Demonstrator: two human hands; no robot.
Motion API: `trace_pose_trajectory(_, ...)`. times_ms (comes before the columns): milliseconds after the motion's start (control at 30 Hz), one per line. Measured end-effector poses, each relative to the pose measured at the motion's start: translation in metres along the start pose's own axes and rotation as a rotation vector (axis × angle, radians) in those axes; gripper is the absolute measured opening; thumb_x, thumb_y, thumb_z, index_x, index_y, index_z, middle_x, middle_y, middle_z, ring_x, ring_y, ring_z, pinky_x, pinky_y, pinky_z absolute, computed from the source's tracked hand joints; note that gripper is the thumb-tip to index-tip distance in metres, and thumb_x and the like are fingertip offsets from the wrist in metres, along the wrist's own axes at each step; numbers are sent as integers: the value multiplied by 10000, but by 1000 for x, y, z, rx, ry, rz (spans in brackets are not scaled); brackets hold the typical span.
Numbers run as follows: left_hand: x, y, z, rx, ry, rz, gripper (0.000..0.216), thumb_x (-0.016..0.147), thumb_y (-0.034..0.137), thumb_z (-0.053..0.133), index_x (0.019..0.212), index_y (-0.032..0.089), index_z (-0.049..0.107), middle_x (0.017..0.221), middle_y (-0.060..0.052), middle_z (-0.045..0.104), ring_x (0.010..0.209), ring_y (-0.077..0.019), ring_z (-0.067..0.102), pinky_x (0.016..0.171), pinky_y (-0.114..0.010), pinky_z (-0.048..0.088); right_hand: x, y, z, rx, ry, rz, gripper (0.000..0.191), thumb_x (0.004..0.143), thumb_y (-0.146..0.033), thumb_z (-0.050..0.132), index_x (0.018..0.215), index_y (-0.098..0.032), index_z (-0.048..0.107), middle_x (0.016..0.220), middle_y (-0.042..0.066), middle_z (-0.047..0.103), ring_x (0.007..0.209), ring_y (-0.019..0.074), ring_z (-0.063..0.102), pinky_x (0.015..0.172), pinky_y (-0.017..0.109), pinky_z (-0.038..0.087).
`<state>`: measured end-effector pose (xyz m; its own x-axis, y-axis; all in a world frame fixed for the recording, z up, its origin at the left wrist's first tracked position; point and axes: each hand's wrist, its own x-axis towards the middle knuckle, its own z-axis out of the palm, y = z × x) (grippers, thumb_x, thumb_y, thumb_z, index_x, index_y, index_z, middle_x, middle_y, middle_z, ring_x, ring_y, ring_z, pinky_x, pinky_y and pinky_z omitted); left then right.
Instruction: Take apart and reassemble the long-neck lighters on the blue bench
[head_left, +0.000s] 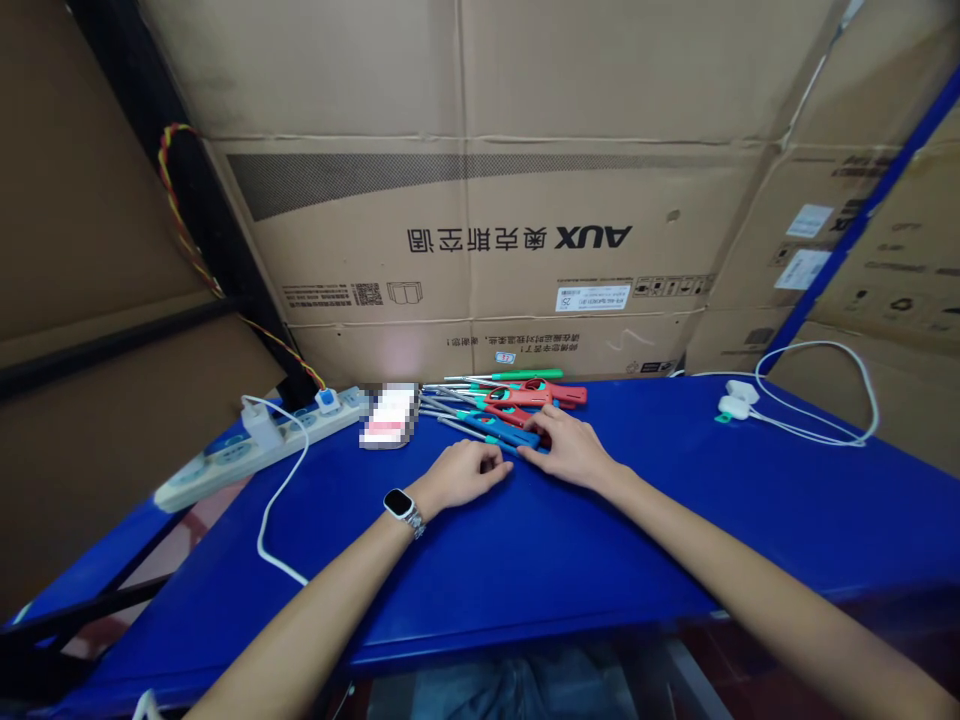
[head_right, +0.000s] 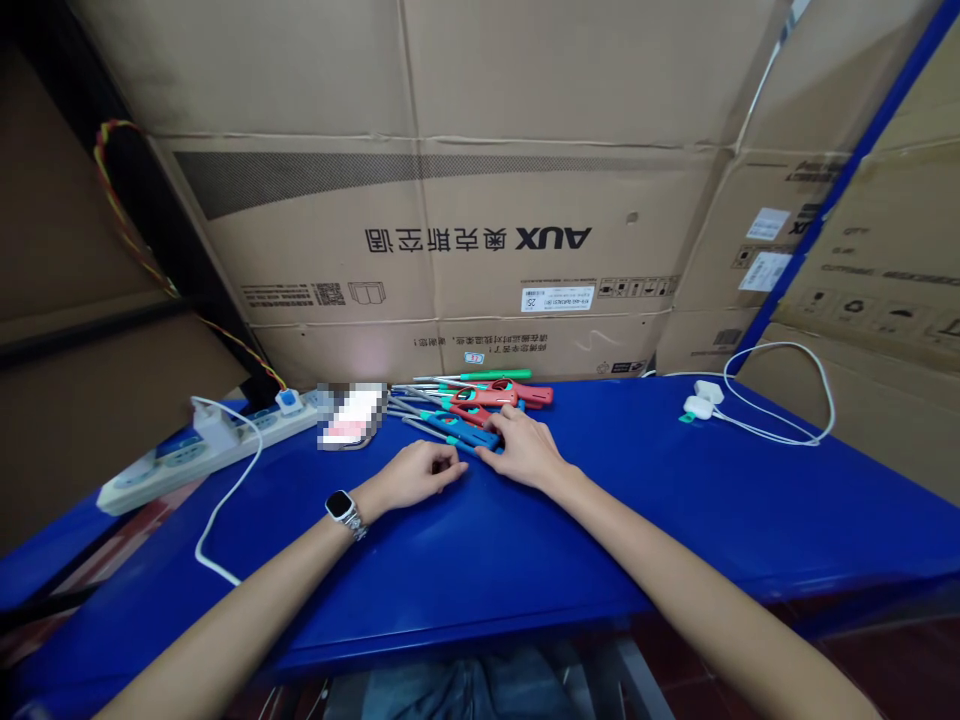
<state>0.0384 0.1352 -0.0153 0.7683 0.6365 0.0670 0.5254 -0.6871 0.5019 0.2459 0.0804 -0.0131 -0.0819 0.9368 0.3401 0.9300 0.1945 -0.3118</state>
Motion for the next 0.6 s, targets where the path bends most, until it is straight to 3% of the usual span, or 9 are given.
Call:
trace_pose_trajectory(300,-1,-4,-1,-61,-13,11,420,928,531,451,759,198,645,649,6,684,620,-141,588,604,-231,369,0,-1,-3,-11,-14,9,223,834,-401,685,949,-212,661,943,36,604,831,173,593,623,258,381)
trace_pose_trajectory(600,4,-19,7,-282,37,-3,524,913,613,423,770,159,643,605,-14,645,574,-138,569,586,-238,402,1,6,0,-11,-17,5,249,836,-434,684,972,-226,664,961,22,601,793,156,592,602,259,368)
